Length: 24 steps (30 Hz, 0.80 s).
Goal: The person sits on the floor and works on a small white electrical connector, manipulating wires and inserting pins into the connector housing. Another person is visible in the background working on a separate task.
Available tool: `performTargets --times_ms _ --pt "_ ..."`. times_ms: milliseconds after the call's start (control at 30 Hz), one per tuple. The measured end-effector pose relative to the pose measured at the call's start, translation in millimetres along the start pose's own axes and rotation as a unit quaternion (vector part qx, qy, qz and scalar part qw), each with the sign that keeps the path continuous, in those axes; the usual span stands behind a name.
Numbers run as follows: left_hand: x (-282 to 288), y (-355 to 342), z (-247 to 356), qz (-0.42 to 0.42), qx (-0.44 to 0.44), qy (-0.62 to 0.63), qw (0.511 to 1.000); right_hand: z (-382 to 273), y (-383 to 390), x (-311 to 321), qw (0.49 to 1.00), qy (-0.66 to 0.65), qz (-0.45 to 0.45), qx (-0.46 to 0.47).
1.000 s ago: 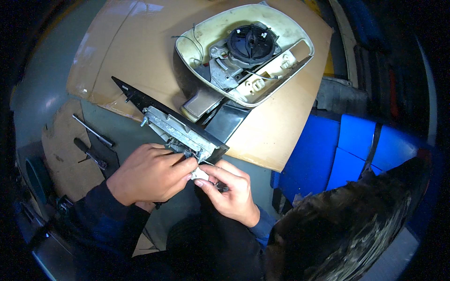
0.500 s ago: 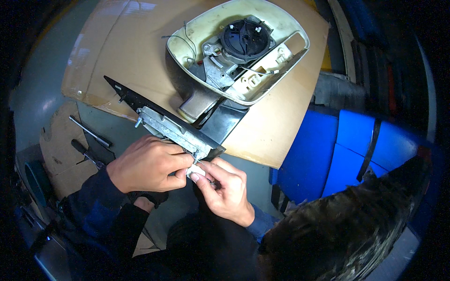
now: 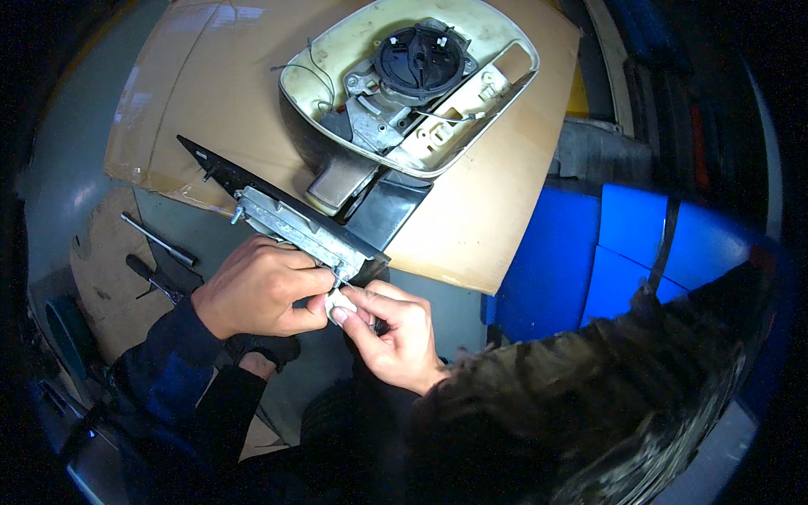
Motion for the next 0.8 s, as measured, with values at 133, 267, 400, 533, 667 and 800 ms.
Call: performTargets --times_ms 133,267,400,533,667,800 --pt "-1.2 -2.7 -1.0 0.001 -0.003 0.009 1.000 3.7 -1.7 1.9 1.000 0.010 0.017 -0.004" --pt "-0.3 -0.4 -4.3 0.002 -0.002 0.016 1.000 -1.4 0.6 2.1 1.000 -0.007 -0.001 -0.001" --pt "2.0 -0.8 -2.8 0.000 0.007 0.031 1.000 1.9 -3.0 1.1 1.000 0.009 0.015 -0.007" --pt "0.1 -0.2 -7.3 -0.001 0.003 0.055 0.998 1.5 -2.3 2.9 1.000 0.008 -0.003 -0.013" --pt "4.6 -0.8 -2.9 -0.024 0.018 0.049 0.998 7.1 -0.7 0.9 0.999 -0.009 -0.011 -0.042" --pt "2.7 -0.1 0.2 -0.043 0.045 0.029 0.998 23.4 6.4 0.6 0.996 -0.046 -0.028 -0.077"
Point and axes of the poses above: each hand's wrist, its own y-axis away from the middle knuckle, its own x-axis out of the back of the hand, z = x × y, the point moved 8 cm from there along -y, towards the middle knuckle, and after that the axes turned 2 degrees about y, right-handed, at the moved point
